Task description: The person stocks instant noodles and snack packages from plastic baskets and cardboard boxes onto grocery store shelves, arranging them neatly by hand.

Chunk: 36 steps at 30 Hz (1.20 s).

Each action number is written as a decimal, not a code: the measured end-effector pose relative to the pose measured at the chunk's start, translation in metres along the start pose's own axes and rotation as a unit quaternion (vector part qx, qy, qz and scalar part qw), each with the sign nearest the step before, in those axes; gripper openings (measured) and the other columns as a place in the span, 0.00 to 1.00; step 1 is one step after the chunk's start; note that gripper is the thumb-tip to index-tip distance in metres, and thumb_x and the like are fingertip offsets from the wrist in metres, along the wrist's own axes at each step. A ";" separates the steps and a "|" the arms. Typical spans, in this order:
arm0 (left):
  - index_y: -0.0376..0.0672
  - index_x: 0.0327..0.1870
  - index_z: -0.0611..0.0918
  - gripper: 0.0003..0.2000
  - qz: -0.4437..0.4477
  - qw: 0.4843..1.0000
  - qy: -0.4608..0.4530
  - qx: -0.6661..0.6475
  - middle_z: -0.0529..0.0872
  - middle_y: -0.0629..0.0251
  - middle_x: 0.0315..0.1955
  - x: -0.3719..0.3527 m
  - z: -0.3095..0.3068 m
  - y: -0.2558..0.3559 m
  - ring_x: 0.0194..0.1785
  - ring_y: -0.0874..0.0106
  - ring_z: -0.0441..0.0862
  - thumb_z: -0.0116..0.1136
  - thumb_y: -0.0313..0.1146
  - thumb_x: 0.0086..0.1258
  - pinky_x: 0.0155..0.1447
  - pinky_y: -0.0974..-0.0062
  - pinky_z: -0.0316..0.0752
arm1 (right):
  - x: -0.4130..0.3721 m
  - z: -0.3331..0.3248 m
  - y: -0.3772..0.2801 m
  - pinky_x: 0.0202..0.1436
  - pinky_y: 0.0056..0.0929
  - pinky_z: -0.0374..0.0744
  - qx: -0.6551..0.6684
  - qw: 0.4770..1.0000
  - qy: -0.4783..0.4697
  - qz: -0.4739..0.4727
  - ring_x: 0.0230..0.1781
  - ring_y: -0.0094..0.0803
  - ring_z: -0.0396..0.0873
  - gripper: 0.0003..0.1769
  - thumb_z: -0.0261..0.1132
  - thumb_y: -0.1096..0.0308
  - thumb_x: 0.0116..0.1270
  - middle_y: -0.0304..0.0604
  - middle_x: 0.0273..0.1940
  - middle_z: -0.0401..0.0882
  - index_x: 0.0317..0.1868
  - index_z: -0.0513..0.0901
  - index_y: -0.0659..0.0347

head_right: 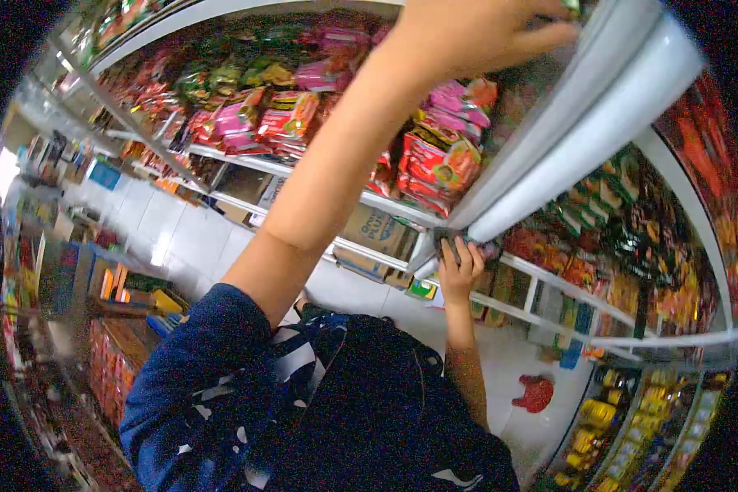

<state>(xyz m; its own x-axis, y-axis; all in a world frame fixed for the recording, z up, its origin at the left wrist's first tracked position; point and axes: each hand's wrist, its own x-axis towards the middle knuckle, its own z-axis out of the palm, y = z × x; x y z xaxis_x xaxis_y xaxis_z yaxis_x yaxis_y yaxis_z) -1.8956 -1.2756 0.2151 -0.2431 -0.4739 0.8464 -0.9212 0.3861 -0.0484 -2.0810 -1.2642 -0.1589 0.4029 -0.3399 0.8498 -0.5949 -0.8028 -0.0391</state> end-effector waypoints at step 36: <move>0.48 0.39 0.76 0.15 0.056 0.954 0.294 0.009 0.76 0.70 0.36 -0.122 -0.082 -0.179 0.45 0.71 0.72 0.56 0.38 0.48 0.57 0.68 0.60 | 0.426 -0.101 -0.001 0.55 0.26 0.67 -0.125 0.985 -0.087 0.086 0.49 0.33 0.73 0.24 0.59 0.56 0.58 0.48 0.49 0.76 0.50 0.76 0.64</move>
<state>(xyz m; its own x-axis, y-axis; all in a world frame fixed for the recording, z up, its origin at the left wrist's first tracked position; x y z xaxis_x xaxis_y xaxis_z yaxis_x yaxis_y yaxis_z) -1.6764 -1.2224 0.1641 -0.1328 0.0982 0.9863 -0.9056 0.3923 -0.1610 -1.9787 -1.3583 0.2567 0.3813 -0.5568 0.7379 -0.8084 -0.5880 -0.0259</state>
